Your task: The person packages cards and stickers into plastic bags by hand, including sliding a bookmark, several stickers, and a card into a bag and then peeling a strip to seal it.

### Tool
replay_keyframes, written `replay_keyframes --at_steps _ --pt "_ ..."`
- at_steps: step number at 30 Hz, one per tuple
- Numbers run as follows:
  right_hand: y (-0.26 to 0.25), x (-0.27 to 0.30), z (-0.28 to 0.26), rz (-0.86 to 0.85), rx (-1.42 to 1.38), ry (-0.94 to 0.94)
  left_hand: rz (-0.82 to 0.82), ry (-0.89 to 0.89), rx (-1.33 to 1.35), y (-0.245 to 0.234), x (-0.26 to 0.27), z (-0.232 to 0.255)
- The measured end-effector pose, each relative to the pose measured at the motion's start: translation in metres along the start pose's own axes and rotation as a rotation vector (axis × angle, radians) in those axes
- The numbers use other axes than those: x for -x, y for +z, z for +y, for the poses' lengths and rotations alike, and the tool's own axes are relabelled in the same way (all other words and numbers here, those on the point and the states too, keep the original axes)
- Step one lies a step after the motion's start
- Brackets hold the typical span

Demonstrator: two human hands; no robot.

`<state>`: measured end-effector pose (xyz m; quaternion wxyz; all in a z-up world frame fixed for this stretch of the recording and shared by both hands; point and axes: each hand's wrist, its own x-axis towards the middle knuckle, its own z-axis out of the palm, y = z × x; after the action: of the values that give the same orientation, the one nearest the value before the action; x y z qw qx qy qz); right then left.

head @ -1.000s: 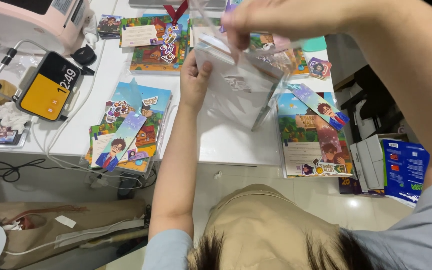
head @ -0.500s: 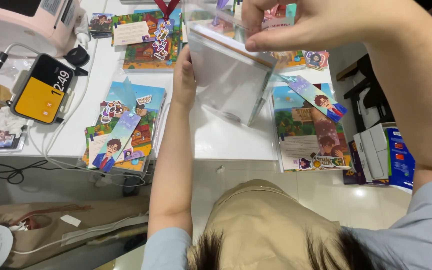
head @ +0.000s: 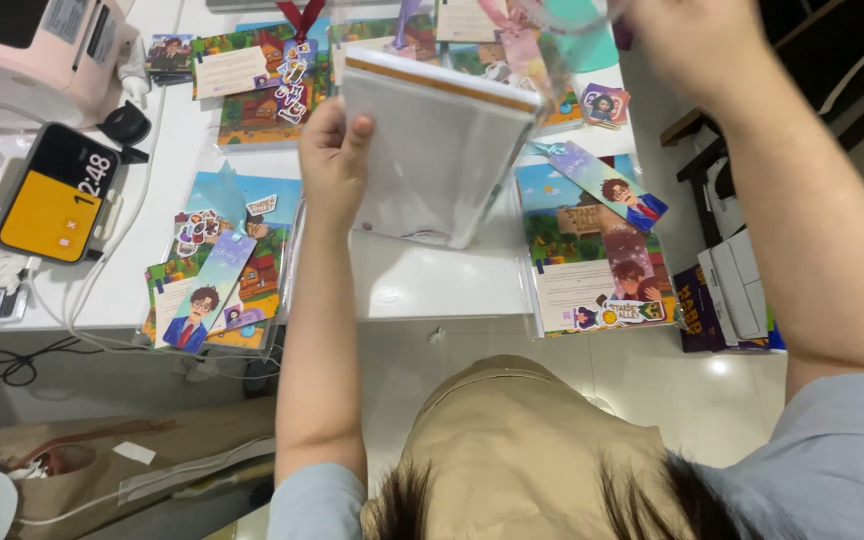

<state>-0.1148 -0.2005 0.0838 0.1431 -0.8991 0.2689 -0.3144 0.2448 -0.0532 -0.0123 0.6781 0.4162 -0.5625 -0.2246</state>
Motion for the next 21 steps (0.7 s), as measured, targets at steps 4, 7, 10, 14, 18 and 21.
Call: replay_keyframes --at_steps 4,7,10,14,18,21 --pt "0.025 0.016 -0.050 -0.624 0.260 0.574 -0.086 0.042 -0.090 -0.013 -0.005 0.007" --pt "0.048 0.028 -0.037 -0.679 0.290 0.671 -0.140 0.012 -0.125 -0.017 -0.011 0.023" --pt "0.064 0.041 -0.005 -0.667 0.284 0.710 -0.185 -0.041 -0.204 -0.021 -0.013 0.044" --pt "0.058 0.048 0.002 -0.449 0.089 0.661 -0.177 -0.148 -0.376 -0.023 -0.012 0.077" --pt "0.036 0.055 -0.008 -0.266 -0.099 0.658 -0.240 -0.374 -0.439 -0.031 -0.014 0.078" --pt "0.019 0.066 -0.015 -0.135 -0.259 0.634 -0.322 -0.498 -0.469 -0.036 -0.011 0.066"
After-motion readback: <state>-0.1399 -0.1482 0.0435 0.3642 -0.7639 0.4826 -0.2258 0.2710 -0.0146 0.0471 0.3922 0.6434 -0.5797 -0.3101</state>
